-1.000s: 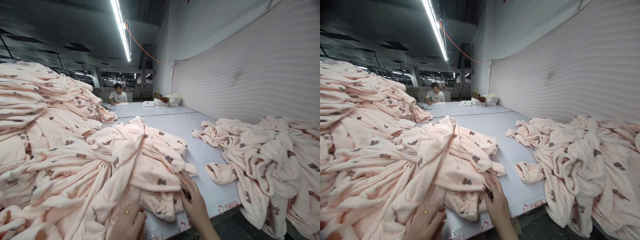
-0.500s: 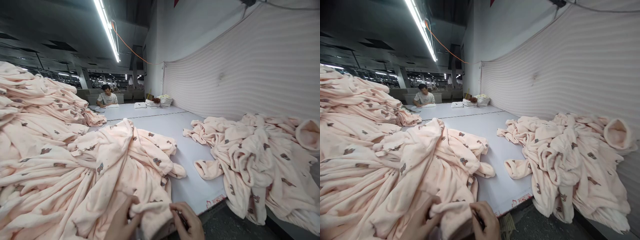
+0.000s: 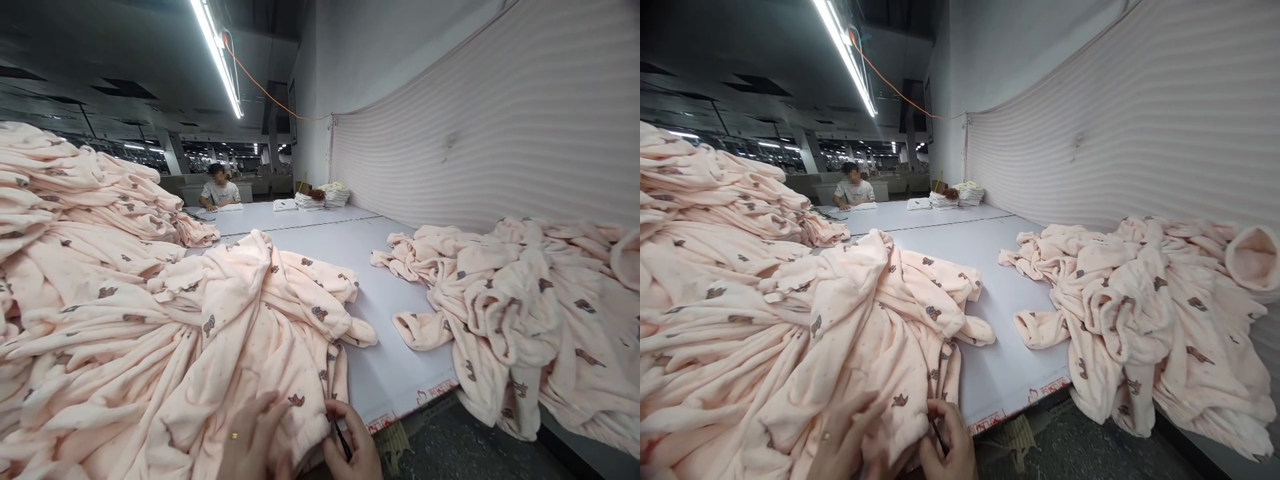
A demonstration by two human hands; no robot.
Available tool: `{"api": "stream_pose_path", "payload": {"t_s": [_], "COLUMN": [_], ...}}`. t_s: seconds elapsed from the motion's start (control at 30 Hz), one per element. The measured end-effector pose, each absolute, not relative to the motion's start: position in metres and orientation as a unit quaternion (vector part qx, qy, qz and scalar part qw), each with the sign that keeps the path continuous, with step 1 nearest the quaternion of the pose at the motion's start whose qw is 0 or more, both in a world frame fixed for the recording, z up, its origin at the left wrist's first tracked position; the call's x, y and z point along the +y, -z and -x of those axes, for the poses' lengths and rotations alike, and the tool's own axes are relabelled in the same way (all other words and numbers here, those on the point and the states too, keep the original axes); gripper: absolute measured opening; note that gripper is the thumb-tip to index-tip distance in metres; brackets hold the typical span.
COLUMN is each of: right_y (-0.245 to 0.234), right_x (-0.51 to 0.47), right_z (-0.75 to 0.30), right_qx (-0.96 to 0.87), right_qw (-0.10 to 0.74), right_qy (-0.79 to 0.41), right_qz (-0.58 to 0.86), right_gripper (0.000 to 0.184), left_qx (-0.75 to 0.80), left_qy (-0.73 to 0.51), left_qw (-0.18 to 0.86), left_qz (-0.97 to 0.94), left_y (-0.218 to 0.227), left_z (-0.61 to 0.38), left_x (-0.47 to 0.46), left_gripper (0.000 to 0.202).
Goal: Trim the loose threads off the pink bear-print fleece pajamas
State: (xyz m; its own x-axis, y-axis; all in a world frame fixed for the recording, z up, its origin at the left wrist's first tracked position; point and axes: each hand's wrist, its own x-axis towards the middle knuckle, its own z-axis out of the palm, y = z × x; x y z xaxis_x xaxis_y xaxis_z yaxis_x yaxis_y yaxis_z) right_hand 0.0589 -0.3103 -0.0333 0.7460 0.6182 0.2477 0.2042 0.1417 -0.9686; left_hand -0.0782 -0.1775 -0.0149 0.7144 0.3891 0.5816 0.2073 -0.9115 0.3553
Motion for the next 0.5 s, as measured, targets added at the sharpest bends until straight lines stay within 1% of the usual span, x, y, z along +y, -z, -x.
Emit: {"api": "stream_pose_path", "payload": {"t_s": [0.07, 0.17, 0.23, 0.4, 0.5], "right_y": [0.031, 0.026, 0.021, 0.012, 0.011], "right_x": [-0.310, -0.315, -0.321, -0.329, -0.327], "right_z": [-0.057, -0.060, -0.065, -0.071, -0.069], "right_qx": [-0.350, -0.399, -0.437, -0.480, -0.477], "right_qw": [0.680, 0.657, 0.622, 0.525, 0.501], "right_qy": [-0.144, -0.121, -0.089, -0.043, -0.030], "right_qz": [0.627, 0.628, 0.644, 0.702, 0.721], "right_gripper": [0.030, 0.030, 0.028, 0.023, 0.020], "left_qx": [0.138, 0.204, 0.238, 0.211, 0.207], "left_qy": [-0.314, -0.265, -0.263, -0.269, -0.269], "left_qw": [0.196, 0.340, 0.395, 0.431, 0.433], "left_qz": [-0.919, -0.879, -0.848, -0.835, -0.835], "left_y": [0.010, -0.001, -0.008, -0.017, -0.017], "left_z": [0.070, 0.058, 0.054, 0.056, 0.058], "left_x": [-0.190, -0.203, -0.207, -0.209, -0.208], "left_gripper": [0.049, 0.034, 0.029, 0.033, 0.036]}}
